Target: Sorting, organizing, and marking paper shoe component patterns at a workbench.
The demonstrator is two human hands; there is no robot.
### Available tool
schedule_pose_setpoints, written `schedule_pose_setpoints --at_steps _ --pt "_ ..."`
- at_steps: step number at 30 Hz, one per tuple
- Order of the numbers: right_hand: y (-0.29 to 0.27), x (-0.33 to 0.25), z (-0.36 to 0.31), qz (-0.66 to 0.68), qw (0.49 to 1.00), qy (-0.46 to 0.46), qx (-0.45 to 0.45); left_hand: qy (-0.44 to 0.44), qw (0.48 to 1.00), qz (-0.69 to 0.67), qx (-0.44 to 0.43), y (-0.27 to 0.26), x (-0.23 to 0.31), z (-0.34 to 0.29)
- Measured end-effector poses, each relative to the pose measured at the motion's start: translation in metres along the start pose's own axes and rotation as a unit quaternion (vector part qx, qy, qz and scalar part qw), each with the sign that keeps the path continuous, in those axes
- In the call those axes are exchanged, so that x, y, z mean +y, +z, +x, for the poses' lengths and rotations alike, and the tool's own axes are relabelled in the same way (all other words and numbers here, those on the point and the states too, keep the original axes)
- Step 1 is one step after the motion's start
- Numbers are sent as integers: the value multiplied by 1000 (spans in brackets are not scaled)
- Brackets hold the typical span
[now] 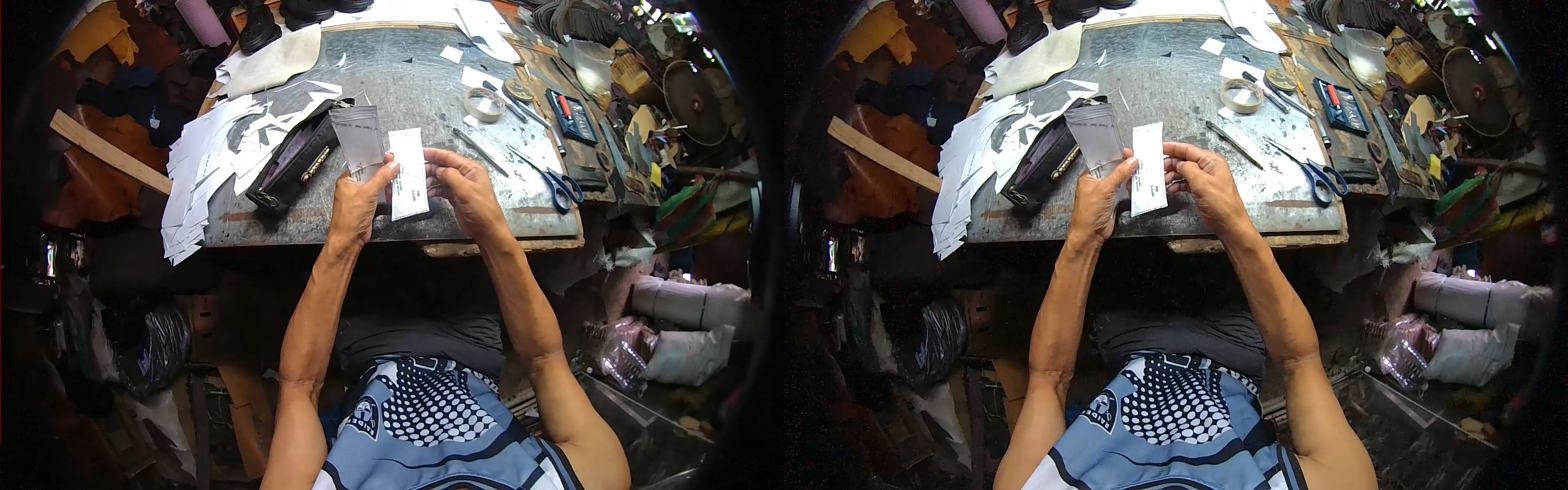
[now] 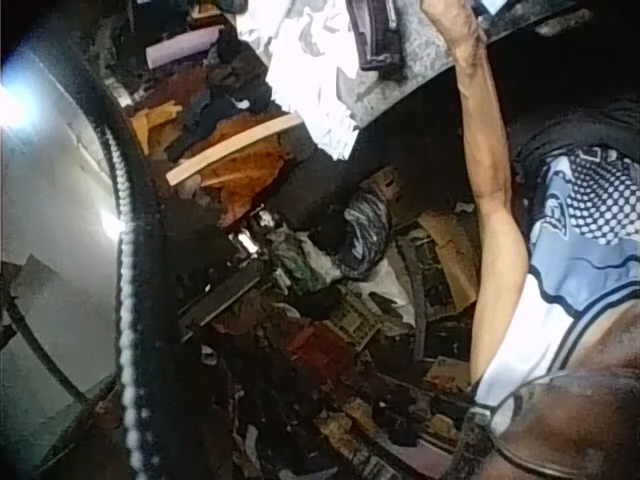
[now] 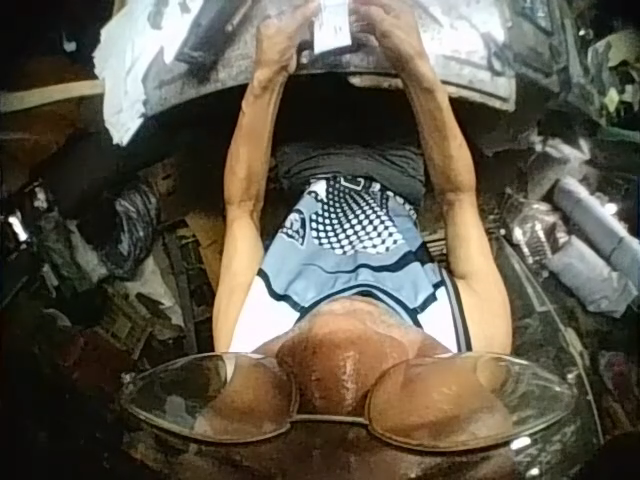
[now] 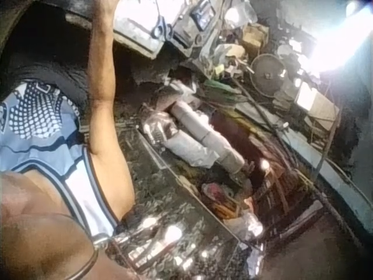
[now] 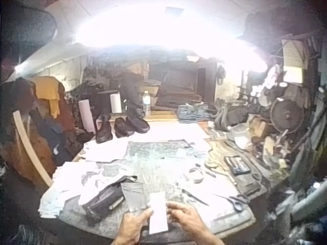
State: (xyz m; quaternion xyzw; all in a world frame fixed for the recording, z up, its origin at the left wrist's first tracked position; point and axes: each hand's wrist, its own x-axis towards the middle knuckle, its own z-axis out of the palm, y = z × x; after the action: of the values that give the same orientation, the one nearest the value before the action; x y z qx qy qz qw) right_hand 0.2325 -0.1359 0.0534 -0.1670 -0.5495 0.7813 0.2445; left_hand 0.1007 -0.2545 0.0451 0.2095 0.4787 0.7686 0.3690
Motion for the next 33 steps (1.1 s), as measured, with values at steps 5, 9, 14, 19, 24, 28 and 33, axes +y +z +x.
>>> schedule_pose_setpoints --at_steps 5,9,14,19,24,28,33 --pt "5 -5 0 13 1000 11 21 10 998 55 7 -2 -3 1" --pt "4 -8 3 12 999 11 29 4 997 76 3 7 3 -2" --pt "2 -4 4 -10 999 8 29 20 996 83 -2 4 0 0" --pt "0 -2 4 -17 999 16 45 11 996 90 3 4 -3 3" --pt "2 -6 5 -16 998 18 50 15 995 96 -6 0 -8 8" --pt "4 -5 7 -32 998 15 50 9 994 108 6 1 -6 6" --pt "-2 4 9 -43 998 8 53 4 996 93 9 5 -4 5"
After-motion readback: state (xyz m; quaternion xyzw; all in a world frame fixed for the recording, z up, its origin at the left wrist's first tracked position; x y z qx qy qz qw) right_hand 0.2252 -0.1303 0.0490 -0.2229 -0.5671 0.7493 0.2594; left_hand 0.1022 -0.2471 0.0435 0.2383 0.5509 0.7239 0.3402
